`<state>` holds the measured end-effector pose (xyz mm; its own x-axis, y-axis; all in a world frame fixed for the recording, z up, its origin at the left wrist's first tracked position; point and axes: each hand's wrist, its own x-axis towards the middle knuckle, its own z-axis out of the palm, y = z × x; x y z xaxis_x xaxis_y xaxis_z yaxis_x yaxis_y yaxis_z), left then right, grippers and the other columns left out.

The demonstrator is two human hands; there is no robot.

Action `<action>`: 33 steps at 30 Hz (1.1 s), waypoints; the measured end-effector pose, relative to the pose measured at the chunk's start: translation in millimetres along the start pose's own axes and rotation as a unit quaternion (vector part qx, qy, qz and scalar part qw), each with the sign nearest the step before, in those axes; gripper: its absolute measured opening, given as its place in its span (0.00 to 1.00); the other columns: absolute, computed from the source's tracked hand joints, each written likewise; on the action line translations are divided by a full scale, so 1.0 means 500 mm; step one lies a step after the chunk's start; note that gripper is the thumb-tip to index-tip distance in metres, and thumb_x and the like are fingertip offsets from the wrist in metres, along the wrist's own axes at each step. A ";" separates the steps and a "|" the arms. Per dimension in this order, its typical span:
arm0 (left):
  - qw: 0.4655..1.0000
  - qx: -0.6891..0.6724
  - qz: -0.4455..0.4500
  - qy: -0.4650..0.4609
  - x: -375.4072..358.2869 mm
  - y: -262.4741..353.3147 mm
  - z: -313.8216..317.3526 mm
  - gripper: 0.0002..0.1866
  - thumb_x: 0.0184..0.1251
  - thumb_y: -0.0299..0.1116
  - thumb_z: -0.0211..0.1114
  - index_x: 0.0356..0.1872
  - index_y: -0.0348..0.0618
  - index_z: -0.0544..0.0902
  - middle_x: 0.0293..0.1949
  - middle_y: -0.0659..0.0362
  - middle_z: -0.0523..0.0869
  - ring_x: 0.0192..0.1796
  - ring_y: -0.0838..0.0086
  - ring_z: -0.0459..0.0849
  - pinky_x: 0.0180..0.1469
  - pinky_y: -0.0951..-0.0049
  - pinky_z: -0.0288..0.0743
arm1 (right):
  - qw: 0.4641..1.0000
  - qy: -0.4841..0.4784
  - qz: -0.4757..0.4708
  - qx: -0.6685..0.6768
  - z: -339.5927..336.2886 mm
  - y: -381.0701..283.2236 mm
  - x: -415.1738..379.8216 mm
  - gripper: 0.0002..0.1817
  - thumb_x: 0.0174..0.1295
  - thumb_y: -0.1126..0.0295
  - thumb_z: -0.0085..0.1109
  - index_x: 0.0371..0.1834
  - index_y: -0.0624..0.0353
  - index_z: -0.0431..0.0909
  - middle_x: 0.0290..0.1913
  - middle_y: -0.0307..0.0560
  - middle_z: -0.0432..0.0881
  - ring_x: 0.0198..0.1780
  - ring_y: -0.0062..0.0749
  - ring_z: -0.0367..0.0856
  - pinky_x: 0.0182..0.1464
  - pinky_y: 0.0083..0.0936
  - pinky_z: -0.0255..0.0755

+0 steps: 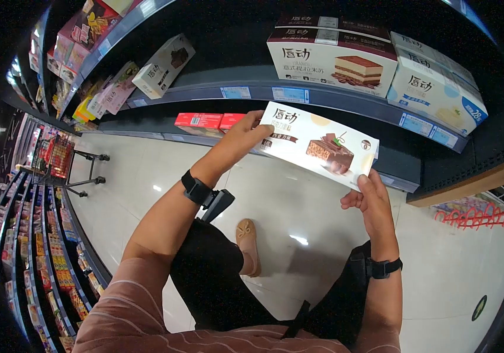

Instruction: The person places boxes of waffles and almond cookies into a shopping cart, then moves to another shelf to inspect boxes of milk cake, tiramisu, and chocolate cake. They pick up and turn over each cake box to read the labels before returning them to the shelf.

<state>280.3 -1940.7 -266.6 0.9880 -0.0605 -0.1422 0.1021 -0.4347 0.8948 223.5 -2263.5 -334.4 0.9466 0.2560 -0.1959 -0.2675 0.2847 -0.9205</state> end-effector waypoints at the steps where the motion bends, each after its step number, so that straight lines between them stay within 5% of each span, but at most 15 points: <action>1: 1.000 0.003 -0.002 -0.001 -0.004 0.005 -0.001 0.39 0.69 0.47 0.62 0.71 0.24 0.65 0.62 0.42 0.79 0.63 0.63 0.79 0.66 0.70 0.69 | 1.000 0.000 -0.001 0.001 0.001 -0.001 0.001 0.26 0.77 0.52 0.49 0.66 0.62 0.66 0.40 0.45 0.82 0.32 0.27 0.84 0.36 0.27 0.81; 27: 1.000 0.008 0.001 0.001 -0.009 0.007 0.002 0.38 0.69 0.47 0.62 0.70 0.25 0.67 0.59 0.43 0.81 0.60 0.64 0.80 0.64 0.70 0.71 | 1.000 0.015 0.000 0.000 0.005 -0.002 -0.011 0.28 0.77 0.50 0.48 0.67 0.62 0.67 0.37 0.43 0.81 0.33 0.26 0.83 0.38 0.26 0.80; 33: 1.000 -0.024 0.007 -0.015 -0.006 0.016 0.011 0.36 0.70 0.46 0.62 0.69 0.25 0.68 0.59 0.44 0.81 0.61 0.65 0.80 0.65 0.71 0.70 | 1.000 0.011 0.002 0.020 -0.015 0.001 -0.007 0.26 0.77 0.54 0.51 0.68 0.62 0.68 0.45 0.45 0.83 0.33 0.26 0.84 0.38 0.27 0.81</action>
<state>277.6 -1949.1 -261.3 0.9853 -0.0938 -0.1425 0.0953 -0.3897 0.9160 221.2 -2271.2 -336.7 0.9492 0.2369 -0.2072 -0.2777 0.3207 -0.9056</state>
